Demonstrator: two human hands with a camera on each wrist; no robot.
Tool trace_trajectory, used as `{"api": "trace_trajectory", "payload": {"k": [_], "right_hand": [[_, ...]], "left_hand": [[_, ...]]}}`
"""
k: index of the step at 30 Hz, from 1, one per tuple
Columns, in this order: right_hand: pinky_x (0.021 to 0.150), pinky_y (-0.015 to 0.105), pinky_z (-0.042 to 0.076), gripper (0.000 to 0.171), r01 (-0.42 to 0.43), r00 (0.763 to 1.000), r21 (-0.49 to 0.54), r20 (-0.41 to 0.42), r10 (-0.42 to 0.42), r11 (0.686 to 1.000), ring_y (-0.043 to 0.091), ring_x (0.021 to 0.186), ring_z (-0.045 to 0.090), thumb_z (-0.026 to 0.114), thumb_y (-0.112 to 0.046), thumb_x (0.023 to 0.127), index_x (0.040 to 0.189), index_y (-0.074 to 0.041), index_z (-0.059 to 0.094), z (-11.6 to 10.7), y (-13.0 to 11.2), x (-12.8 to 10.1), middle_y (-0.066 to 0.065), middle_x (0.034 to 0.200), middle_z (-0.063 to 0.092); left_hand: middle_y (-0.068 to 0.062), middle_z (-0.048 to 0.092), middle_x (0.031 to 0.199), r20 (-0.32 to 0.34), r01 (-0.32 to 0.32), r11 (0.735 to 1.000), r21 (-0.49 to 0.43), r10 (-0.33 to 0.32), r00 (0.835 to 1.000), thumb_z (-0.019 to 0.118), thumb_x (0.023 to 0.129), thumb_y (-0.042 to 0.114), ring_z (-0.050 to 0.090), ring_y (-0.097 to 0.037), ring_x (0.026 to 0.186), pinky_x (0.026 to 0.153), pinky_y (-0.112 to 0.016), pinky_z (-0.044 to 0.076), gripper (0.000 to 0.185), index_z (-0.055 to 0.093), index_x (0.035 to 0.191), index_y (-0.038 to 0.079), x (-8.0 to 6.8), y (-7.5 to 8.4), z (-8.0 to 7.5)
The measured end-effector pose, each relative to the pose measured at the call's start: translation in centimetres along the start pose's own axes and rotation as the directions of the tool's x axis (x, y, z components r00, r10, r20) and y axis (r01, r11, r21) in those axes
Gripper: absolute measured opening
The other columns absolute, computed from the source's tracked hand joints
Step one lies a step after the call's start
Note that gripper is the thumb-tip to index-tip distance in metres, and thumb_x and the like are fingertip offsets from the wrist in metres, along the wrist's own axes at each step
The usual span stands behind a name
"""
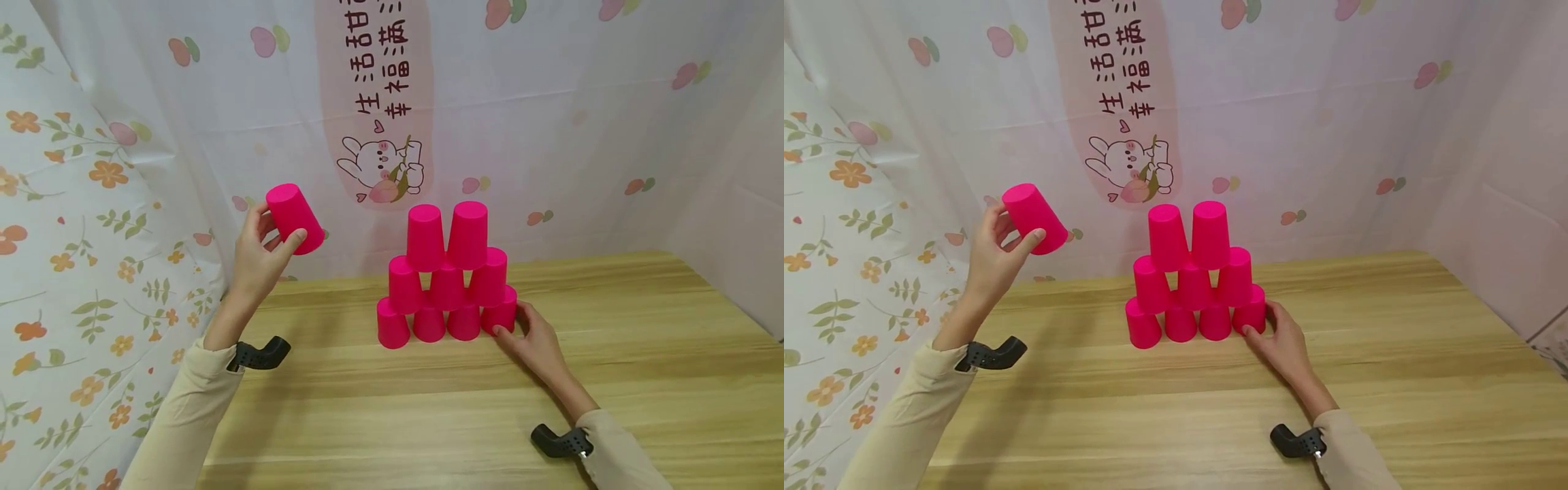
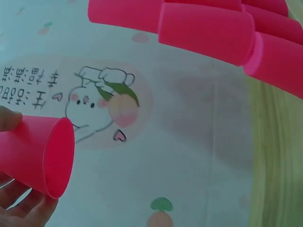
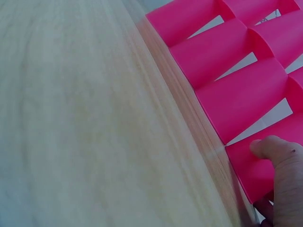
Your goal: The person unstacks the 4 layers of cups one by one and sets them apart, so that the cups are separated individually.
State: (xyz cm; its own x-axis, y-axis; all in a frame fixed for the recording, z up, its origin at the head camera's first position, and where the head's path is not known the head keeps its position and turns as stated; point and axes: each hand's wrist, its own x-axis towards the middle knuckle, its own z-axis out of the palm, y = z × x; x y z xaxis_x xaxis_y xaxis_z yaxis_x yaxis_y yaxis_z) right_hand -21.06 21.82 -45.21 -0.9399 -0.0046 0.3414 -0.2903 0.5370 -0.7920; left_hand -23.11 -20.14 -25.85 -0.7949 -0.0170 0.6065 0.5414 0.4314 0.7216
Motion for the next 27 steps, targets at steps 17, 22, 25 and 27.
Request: {"api": "trace_trajectory", "payload": {"k": [17,22,25,27], "right_hand": [[0.090,0.023,0.040,0.056,0.000,1.000,0.000,0.009,0.000,1.000,0.034,0.112,0.051,0.070,-0.019,0.082,0.127,0.003,0.045,-0.4,-0.1,-0.1,0.020,0.121,0.054],[0.087,0.015,0.038,0.056,-0.004,1.000,-0.006,0.015,0.004,1.000,0.033,0.111,0.052,0.070,-0.020,0.082,0.126,0.003,0.045,-0.4,0.1,-0.1,0.019,0.120,0.054],[0.088,0.020,0.039,0.056,-0.011,1.000,-0.023,0.017,0.011,1.000,0.032,0.110,0.052,0.070,-0.021,0.082,0.126,0.003,0.045,-0.2,0.2,-0.1,0.019,0.120,0.055],[0.089,0.027,0.041,0.056,-0.011,1.000,-0.031,0.018,0.012,0.999,0.033,0.110,0.052,0.070,-0.021,0.082,0.126,0.003,0.045,-0.1,0.2,-0.1,0.020,0.120,0.055]], "left_hand": [[-0.013,0.049,0.128,-0.014,0.146,0.989,0.024,-0.146,0.989,0.065,0.086,0.014,0.049,-0.025,0.114,0.095,-0.039,0.044,0.059,0.034,0.135,0.001,-2.7,-3.3,-1.3],[-0.016,0.046,0.129,-0.026,0.206,0.978,0.026,-0.205,0.978,0.063,0.085,0.006,0.048,-0.029,0.115,0.095,-0.042,0.043,0.059,0.032,0.134,-0.003,-3.8,-4.7,-1.4],[-0.017,0.048,0.127,-0.033,0.229,0.972,0.060,-0.227,0.973,0.065,0.085,0.008,0.049,-0.029,0.112,0.094,-0.044,0.044,0.057,0.034,0.131,-0.004,-4.6,-5.6,-1.3],[-0.017,0.048,0.128,-0.025,0.248,0.966,0.068,-0.247,0.969,0.065,0.085,0.011,0.049,-0.029,0.112,0.094,-0.045,0.043,0.058,0.033,0.131,-0.003,-5.1,-6.2,-1.2]]}}
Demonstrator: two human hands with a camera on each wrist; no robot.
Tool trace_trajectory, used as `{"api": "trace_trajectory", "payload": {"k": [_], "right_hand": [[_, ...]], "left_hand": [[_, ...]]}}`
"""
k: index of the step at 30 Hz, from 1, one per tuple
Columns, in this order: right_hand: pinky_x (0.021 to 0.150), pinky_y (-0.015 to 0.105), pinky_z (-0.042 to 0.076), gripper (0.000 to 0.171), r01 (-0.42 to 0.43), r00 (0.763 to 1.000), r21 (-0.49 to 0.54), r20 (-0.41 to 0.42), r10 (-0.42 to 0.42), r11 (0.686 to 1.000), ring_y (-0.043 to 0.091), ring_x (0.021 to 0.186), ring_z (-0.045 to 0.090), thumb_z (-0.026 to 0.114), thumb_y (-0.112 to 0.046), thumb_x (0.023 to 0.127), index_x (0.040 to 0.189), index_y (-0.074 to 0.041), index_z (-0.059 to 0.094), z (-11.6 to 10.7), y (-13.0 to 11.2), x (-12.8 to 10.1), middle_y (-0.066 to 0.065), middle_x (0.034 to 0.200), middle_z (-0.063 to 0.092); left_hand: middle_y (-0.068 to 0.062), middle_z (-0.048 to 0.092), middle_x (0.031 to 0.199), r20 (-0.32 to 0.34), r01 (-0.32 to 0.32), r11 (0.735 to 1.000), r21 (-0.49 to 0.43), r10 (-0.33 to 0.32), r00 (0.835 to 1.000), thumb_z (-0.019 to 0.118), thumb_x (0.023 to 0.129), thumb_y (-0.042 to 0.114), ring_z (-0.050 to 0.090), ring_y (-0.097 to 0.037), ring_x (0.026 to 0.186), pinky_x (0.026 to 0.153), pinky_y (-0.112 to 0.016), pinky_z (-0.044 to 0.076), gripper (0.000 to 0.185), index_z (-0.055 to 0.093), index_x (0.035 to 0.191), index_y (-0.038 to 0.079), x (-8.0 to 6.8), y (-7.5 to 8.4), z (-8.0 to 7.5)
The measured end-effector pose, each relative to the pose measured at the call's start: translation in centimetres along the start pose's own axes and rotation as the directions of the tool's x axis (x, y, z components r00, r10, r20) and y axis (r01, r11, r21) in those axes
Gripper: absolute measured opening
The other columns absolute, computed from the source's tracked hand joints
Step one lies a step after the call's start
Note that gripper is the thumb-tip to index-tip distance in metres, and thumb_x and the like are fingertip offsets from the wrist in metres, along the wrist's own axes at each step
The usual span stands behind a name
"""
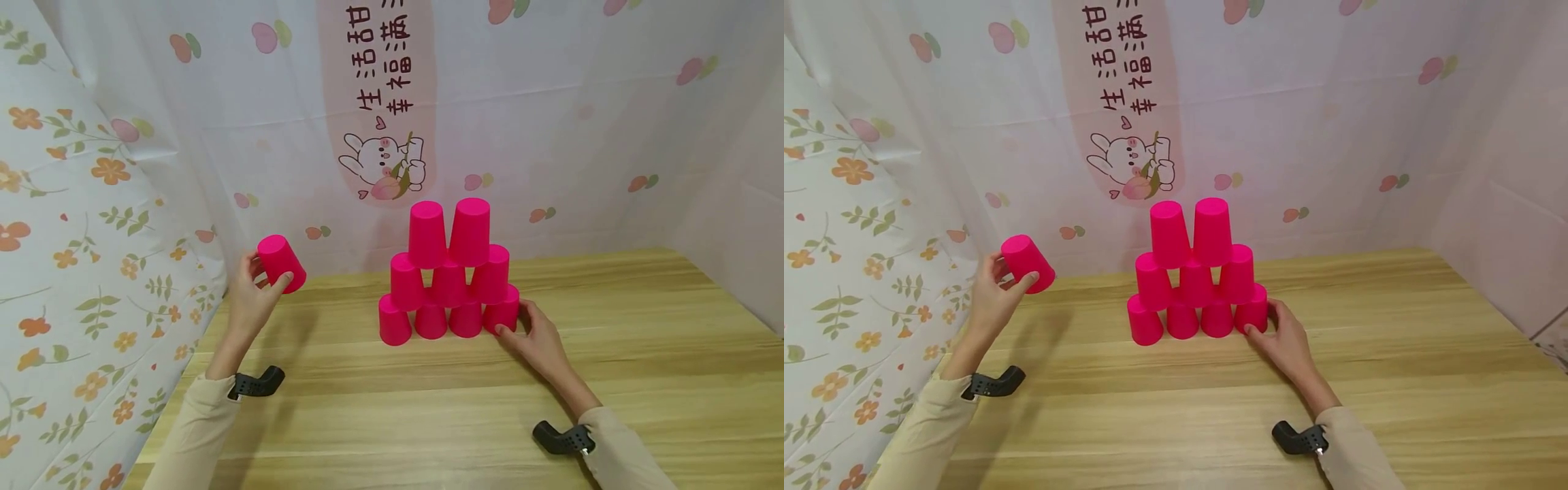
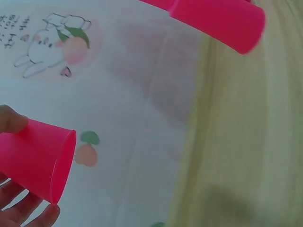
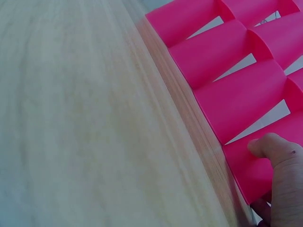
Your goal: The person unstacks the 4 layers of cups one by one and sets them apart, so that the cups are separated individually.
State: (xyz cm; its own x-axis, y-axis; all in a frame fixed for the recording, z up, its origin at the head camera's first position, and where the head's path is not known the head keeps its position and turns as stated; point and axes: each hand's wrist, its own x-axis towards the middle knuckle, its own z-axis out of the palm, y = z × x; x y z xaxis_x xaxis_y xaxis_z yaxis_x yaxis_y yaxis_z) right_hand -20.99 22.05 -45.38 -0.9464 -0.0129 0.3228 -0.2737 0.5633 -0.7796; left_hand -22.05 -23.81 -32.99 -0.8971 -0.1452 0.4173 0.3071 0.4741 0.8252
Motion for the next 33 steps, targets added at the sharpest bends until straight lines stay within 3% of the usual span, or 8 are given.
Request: {"api": "trace_trajectory", "payload": {"k": [5,12,14,23,26,33], "right_hand": [[0.091,0.041,0.042,0.057,0.006,1.000,0.002,0.002,-0.006,1.000,0.034,0.111,0.052,0.070,-0.021,0.082,0.127,0.004,0.044,0.0,-0.1,0.0,0.021,0.121,0.054],[0.088,0.014,0.037,0.057,0.021,1.000,0.024,-0.006,-0.021,0.999,0.033,0.111,0.052,0.071,-0.019,0.081,0.126,0.004,0.045,-0.1,-0.1,0.0,0.020,0.120,0.054],[0.088,0.012,0.036,0.056,0.024,1.000,0.033,-0.008,-0.024,0.999,0.034,0.111,0.052,0.071,-0.018,0.081,0.126,0.004,0.045,-0.2,-0.1,0.0,0.020,0.120,0.054],[0.096,0.030,0.042,0.057,0.029,1.000,0.035,-0.005,-0.029,0.999,0.035,0.113,0.051,0.071,-0.017,0.081,0.127,0.005,0.044,-0.2,-0.2,0.0,0.021,0.121,0.054],[0.093,0.046,0.041,0.057,0.025,1.000,0.024,-0.006,-0.025,0.999,0.035,0.112,0.052,0.071,-0.018,0.081,0.126,0.005,0.045,-0.3,-0.3,0.1,0.021,0.121,0.054],[0.093,0.045,0.040,0.058,0.014,1.000,0.014,0.001,-0.014,1.000,0.034,0.113,0.051,0.071,-0.017,0.081,0.127,0.004,0.044,-0.1,-0.2,0.1,0.021,0.122,0.054]], "left_hand": [[-0.019,0.048,0.127,0.034,0.060,0.998,-0.005,-0.059,0.998,0.066,0.085,0.013,0.049,-0.030,0.113,0.094,-0.047,0.043,0.058,0.033,0.130,-0.004,-0.8,-1.6,0.5],[-0.022,0.050,0.125,0.050,0.104,0.994,-0.022,-0.103,0.993,0.068,0.083,0.010,0.050,-0.033,0.113,0.091,-0.046,0.045,0.057,0.035,0.128,-0.005,-1.3,-3.8,1.4],[-0.023,0.049,0.126,0.054,0.109,0.994,-0.015,-0.108,0.993,0.068,0.083,0.008,0.049,-0.035,0.114,0.091,-0.048,0.044,0.057,0.035,0.128,-0.005,-1.4,-4.4,1.5],[-0.026,0.048,0.125,0.030,0.151,0.988,0.043,-0.152,0.988,0.066,0.083,0.006,0.048,-0.038,0.115,0.091,-0.049,0.044,0.056,0.033,0.126,-0.007,-1.9,-6.3,1.7],[-0.026,0.048,0.125,0.024,0.164,0.985,0.047,-0.165,0.986,0.067,0.083,0.006,0.049,-0.038,0.114,0.091,-0.049,0.044,0.056,0.034,0.126,-0.007,-1.9,-6.7,1.9],[-0.027,0.047,0.126,0.048,0.171,0.984,0.049,-0.173,0.984,0.067,0.084,0.003,0.048,-0.039,0.114,0.092,-0.049,0.043,0.057,0.032,0.128,-0.008,-2.3,-8.0,2.4]]}}
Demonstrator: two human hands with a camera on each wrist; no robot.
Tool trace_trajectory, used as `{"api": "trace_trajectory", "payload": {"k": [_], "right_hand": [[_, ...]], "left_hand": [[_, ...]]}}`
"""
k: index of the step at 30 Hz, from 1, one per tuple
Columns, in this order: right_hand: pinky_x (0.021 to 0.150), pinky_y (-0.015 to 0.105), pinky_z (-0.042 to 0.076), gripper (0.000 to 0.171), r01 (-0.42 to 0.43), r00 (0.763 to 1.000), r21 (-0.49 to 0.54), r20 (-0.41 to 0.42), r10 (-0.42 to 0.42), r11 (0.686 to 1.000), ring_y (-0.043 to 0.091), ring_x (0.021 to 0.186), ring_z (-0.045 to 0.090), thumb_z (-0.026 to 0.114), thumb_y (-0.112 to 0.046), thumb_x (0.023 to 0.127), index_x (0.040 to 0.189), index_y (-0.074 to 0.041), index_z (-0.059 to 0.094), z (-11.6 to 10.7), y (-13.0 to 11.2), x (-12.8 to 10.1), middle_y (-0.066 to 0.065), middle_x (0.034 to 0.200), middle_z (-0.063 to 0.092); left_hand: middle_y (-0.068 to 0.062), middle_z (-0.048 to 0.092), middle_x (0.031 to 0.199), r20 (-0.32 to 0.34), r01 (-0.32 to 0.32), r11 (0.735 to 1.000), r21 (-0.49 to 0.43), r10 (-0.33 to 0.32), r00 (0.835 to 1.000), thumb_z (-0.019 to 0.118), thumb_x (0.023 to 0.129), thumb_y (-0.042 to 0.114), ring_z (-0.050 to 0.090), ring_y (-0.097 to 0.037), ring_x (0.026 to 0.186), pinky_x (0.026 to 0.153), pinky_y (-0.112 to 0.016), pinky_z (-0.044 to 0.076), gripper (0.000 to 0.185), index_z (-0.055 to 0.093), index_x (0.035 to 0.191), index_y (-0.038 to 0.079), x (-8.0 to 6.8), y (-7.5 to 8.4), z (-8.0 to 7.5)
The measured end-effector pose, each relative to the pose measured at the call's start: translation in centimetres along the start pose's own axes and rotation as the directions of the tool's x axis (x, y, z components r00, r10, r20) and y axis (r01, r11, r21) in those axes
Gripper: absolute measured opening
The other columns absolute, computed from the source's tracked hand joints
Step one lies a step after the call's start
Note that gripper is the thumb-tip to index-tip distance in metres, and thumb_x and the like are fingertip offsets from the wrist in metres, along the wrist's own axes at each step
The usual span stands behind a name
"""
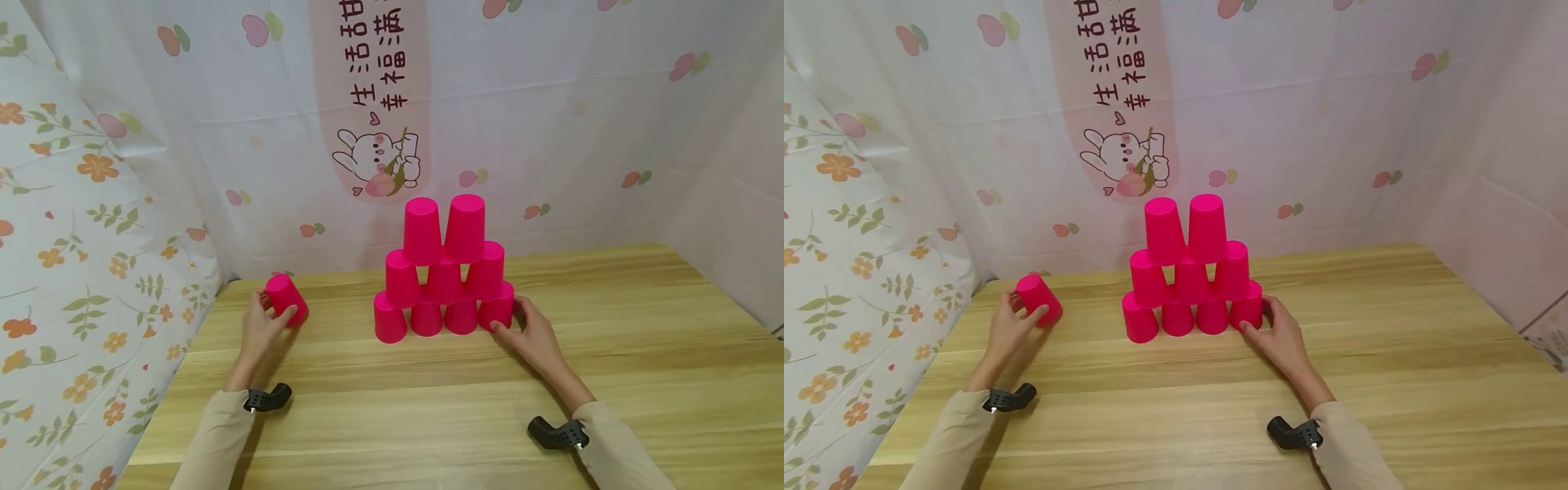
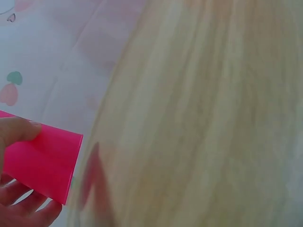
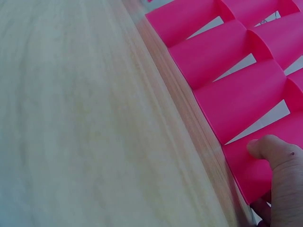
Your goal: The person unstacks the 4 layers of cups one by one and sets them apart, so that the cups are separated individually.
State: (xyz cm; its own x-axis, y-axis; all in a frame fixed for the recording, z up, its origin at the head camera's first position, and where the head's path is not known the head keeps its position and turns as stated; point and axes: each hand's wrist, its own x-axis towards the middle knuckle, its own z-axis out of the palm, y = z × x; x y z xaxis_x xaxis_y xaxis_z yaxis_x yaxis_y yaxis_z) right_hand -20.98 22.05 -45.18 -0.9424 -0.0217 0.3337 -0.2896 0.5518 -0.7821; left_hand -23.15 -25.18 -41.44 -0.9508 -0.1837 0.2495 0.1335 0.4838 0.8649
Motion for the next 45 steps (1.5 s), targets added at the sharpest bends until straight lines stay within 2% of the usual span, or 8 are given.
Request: {"api": "trace_trajectory", "payload": {"k": [7,15,21,26,30,35,40,45], "right_hand": [[0.092,0.038,0.042,0.059,0.005,1.000,0.008,-0.002,-0.005,1.000,0.033,0.112,0.053,0.071,-0.018,0.081,0.128,0.004,0.044,0.2,-0.1,-0.1,0.020,0.122,0.054],[0.093,0.048,0.041,0.058,-0.010,1.000,0.021,-0.003,0.010,1.000,0.035,0.112,0.051,0.071,-0.017,0.080,0.127,0.004,0.044,0.0,-0.1,-0.1,0.021,0.122,0.053],[0.094,0.048,0.041,0.059,-0.009,1.000,0.019,-0.001,0.009,1.000,0.035,0.112,0.051,0.071,-0.017,0.080,0.127,0.004,0.044,0.0,-0.1,-0.1,0.022,0.123,0.053],[0.094,0.050,0.041,0.059,-0.005,1.000,0.009,0.000,0.005,1.000,0.036,0.113,0.050,0.071,-0.017,0.080,0.127,0.004,0.044,-0.1,-0.2,-0.1,0.022,0.123,0.052],[0.094,0.050,0.041,0.059,-0.003,1.000,0.007,0.004,0.003,1.000,0.036,0.112,0.050,0.071,-0.017,0.080,0.128,0.004,0.043,-0.1,-0.2,-0.1,0.022,0.123,0.052],[0.093,0.050,0.041,0.058,0.001,1.000,0.000,0.001,-0.001,1.000,0.036,0.112,0.051,0.071,-0.017,0.080,0.127,0.005,0.044,-0.1,0.0,-0.2,0.023,0.123,0.053],[0.093,0.050,0.040,0.058,0.006,1.000,0.002,0.005,-0.006,1.000,0.036,0.112,0.051,0.071,-0.017,0.080,0.127,0.005,0.044,0.0,-0.1,-0.2,0.022,0.123,0.053],[0.094,0.048,0.041,0.058,0.010,1.000,0.008,-0.001,-0.010,1.000,0.034,0.113,0.051,0.071,-0.017,0.080,0.128,0.003,0.044,-0.1,0.0,-0.2,0.020,0.123,0.053]], "left_hand": [[-0.028,0.045,0.126,0.022,-0.020,1.000,0.025,0.019,1.000,0.064,0.085,0.002,0.049,-0.041,0.113,0.093,-0.050,0.043,0.062,0.027,0.134,-0.007,-0.2,-1.0,0.1],[-0.029,0.037,0.133,0.068,-0.057,0.996,0.068,0.052,0.996,0.066,0.085,0.006,0.043,-0.042,0.118,0.095,-0.053,0.040,0.078,0.014,0.142,-0.006,0.2,-1.0,0.0],[-0.026,0.021,0.143,-0.014,-0.110,0.990,0.088,0.112,0.994,0.067,0.084,0.017,0.030,-0.043,0.126,0.099,-0.058,0.031,0.093,0.001,0.146,0.000,0.7,0.8,-0.4],[-0.017,0.022,0.147,-0.129,-0.210,0.975,0.077,0.219,0.967,0.066,0.085,0.024,0.026,-0.035,0.131,0.102,-0.057,0.027,0.085,0.011,0.148,0.005,0.6,3.9,-0.6],[-0.011,0.028,0.146,-0.157,-0.323,0.945,0.052,0.327,0.932,0.065,0.086,0.023,0.027,-0.027,0.131,0.104,-0.051,0.028,0.075,0.022,0.145,0.005,0.5,7.0,-0.2],[-0.011,0.037,0.141,-0.082,-0.412,0.908,-0.081,0.405,0.910,0.063,0.088,0.013,0.033,-0.026,0.129,0.104,-0.050,0.030,0.063,0.030,0.141,0.002,-0.4,12.5,0.9],[-0.019,0.038,0.137,0.020,-0.427,0.882,-0.201,0.440,0.898,0.061,0.086,0.000,0.038,-0.030,0.126,0.104,-0.048,0.031,0.059,0.032,0.137,-0.006,-2.2,18.7,2.1],[-0.018,0.036,0.140,0.115,-0.449,0.864,-0.228,0.482,0.869,0.062,0.083,0.007,0.038,-0.031,0.127,0.107,-0.047,0.026,0.063,0.032,0.137,-0.005,-2.6,22.2,3.8]]}}
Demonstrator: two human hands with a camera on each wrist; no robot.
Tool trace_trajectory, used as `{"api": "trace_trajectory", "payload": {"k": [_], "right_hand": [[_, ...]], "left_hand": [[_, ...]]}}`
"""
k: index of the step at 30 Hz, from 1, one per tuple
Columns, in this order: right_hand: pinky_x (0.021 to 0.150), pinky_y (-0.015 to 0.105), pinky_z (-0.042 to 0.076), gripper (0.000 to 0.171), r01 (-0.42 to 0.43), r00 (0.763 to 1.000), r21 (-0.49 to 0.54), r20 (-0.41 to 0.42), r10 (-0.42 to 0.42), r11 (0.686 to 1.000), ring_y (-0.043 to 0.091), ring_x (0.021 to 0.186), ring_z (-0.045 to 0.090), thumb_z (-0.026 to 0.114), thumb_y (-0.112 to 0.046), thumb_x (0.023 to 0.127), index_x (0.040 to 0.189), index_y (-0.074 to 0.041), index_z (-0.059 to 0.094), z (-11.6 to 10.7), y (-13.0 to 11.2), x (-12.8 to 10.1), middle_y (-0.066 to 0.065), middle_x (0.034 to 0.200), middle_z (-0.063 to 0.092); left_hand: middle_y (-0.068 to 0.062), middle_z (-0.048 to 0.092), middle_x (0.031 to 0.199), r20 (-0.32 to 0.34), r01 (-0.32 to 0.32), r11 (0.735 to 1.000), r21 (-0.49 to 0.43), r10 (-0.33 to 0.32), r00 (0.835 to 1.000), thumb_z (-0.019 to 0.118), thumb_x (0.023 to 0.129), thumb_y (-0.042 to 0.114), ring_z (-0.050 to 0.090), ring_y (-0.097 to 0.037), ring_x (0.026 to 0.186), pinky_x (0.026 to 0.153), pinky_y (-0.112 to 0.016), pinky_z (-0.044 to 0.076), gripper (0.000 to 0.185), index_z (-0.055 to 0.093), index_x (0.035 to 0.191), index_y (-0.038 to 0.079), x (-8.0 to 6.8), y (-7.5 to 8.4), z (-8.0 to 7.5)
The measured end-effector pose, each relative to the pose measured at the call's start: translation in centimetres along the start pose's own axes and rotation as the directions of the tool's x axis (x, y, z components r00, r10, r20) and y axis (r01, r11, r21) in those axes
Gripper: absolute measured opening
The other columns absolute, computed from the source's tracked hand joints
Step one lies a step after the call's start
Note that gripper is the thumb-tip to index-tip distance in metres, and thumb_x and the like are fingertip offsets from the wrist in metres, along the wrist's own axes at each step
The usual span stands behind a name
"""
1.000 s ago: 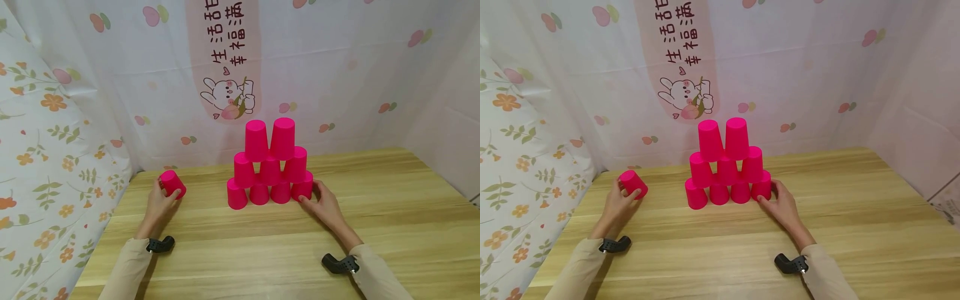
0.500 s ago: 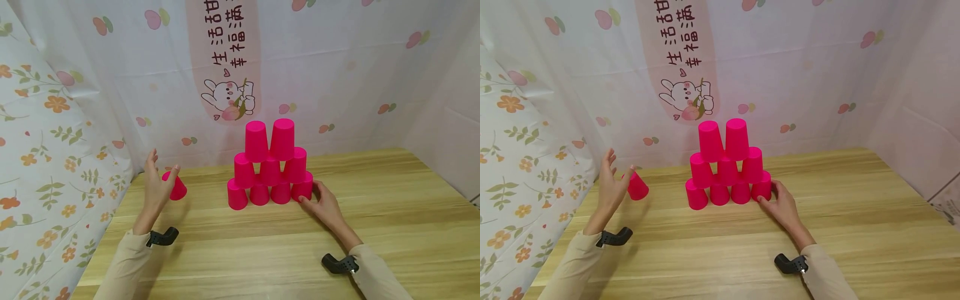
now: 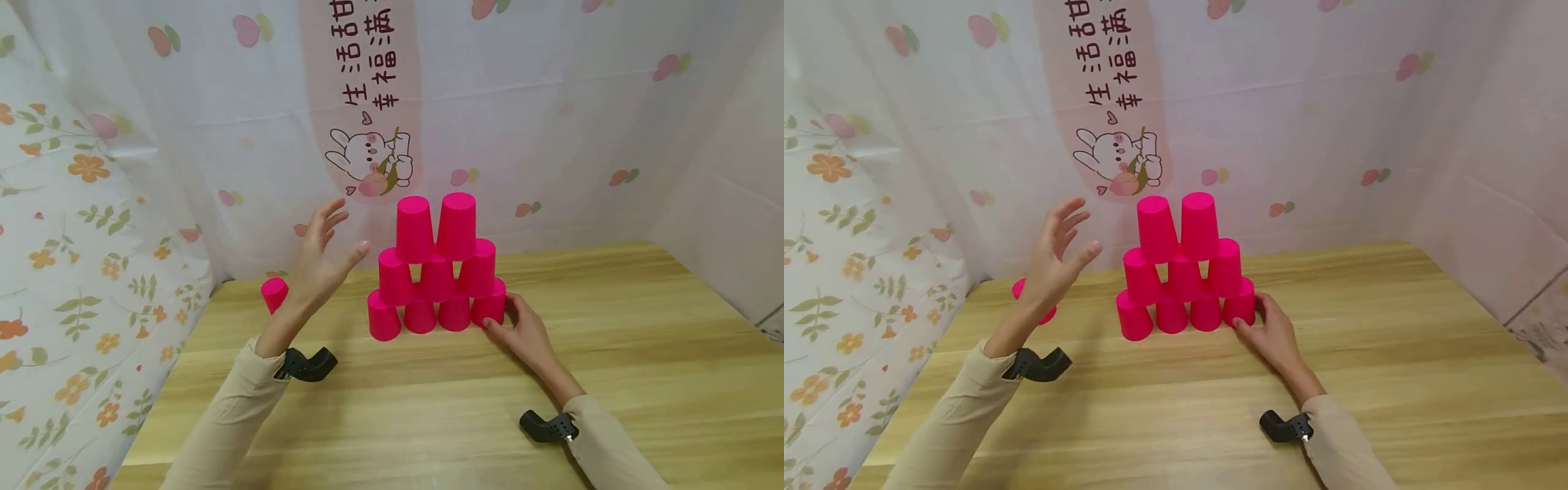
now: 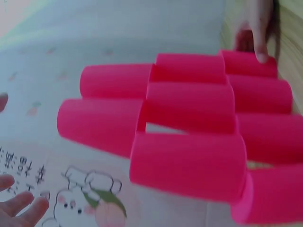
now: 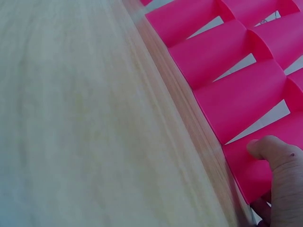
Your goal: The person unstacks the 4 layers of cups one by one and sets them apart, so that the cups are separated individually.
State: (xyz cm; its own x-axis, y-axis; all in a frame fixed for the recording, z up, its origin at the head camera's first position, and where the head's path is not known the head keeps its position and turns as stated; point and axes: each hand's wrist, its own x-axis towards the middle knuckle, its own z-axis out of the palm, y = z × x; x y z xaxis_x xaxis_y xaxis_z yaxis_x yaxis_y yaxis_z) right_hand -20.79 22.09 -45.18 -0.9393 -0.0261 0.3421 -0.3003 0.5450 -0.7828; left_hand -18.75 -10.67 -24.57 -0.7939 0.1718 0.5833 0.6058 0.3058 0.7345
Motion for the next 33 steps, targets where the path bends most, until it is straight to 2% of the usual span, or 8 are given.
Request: {"api": "trace_trajectory", "payload": {"k": [3,7,10,18,24,28,33], "right_hand": [[0.095,0.048,0.040,0.058,0.003,1.000,0.012,-0.003,-0.003,1.000,0.034,0.113,0.051,0.071,-0.016,0.080,0.128,0.003,0.044,-0.1,0.0,0.1,0.021,0.123,0.053],[0.095,0.048,0.041,0.058,0.010,1.000,0.020,0.008,-0.010,1.000,0.034,0.113,0.051,0.071,-0.016,0.081,0.128,0.004,0.044,0.1,-0.1,0.4,0.021,0.123,0.053],[0.095,0.048,0.041,0.058,0.010,1.000,0.014,0.009,-0.010,1.000,0.034,0.113,0.051,0.071,-0.016,0.080,0.128,0.004,0.044,0.2,-0.1,0.4,0.021,0.124,0.053],[0.095,0.049,0.040,0.059,0.002,1.000,0.001,0.008,-0.002,1.000,0.035,0.113,0.050,0.070,-0.018,0.081,0.129,0.003,0.044,0.2,0.1,0.1,0.021,0.124,0.052],[0.096,0.050,0.039,0.059,-0.011,1.000,-0.005,0.014,0.011,1.000,0.035,0.114,0.050,0.071,-0.018,0.081,0.129,0.003,0.043,0.0,-0.1,-0.1,0.022,0.125,0.052],[0.095,0.051,0.039,0.059,-0.009,1.000,-0.011,0.014,0.009,1.000,0.037,0.113,0.050,0.070,-0.018,0.081,0.128,0.005,0.043,-0.1,-0.2,-0.1,0.023,0.124,0.052],[0.095,0.050,0.040,0.059,-0.007,1.000,-0.009,0.013,0.007,1.000,0.036,0.113,0.050,0.070,-0.017,0.081,0.128,0.004,0.043,-0.2,-0.2,-0.1,0.023,0.124,0.052]], "left_hand": [[-0.015,0.036,0.141,0.059,-0.001,1.000,-0.017,0.001,0.998,0.063,0.082,0.013,0.036,-0.030,0.128,0.108,-0.047,0.024,0.066,0.032,0.138,-0.001,0.9,0.4,1.3],[-0.004,0.035,0.143,0.099,0.016,1.000,-0.018,-0.014,0.995,0.066,0.083,0.022,0.035,-0.022,0.129,0.106,-0.042,0.028,0.069,0.031,0.141,0.010,2.1,-1.7,2.9],[0.003,0.035,0.142,0.105,0.033,0.999,0.005,-0.033,0.994,0.068,0.082,0.030,0.036,-0.017,0.128,0.105,-0.040,0.031,0.072,0.030,0.142,0.017,2.8,-3.5,3.8],[-0.007,0.040,0.139,0.132,0.065,0.998,-0.013,-0.063,0.989,0.069,0.082,0.027,0.041,-0.021,0.124,0.102,-0.041,0.035,0.074,0.029,0.142,0.010,3.6,-4.1,5.2],[-0.010,0.046,0.133,0.166,0.064,0.998,-0.013,-0.061,0.984,0.070,0.081,0.022,0.045,-0.022,0.118,0.096,-0.040,0.042,0.073,0.031,0.141,0.009,3.6,-4.0,5.6],[-0.011,0.050,0.127,0.169,0.056,0.998,0.003,-0.055,0.984,0.070,0.081,0.017,0.048,-0.023,0.114,0.092,-0.037,0.045,0.071,0.032,0.140,0.008,3.5,-3.7,5.8],[-0.012,0.051,0.124,0.172,0.076,0.997,0.003,-0.075,0.982,0.069,0.083,0.013,0.049,-0.023,0.112,0.089,-0.035,0.048,0.067,0.033,0.139,0.004,3.5,-3.6,6.0]]}}
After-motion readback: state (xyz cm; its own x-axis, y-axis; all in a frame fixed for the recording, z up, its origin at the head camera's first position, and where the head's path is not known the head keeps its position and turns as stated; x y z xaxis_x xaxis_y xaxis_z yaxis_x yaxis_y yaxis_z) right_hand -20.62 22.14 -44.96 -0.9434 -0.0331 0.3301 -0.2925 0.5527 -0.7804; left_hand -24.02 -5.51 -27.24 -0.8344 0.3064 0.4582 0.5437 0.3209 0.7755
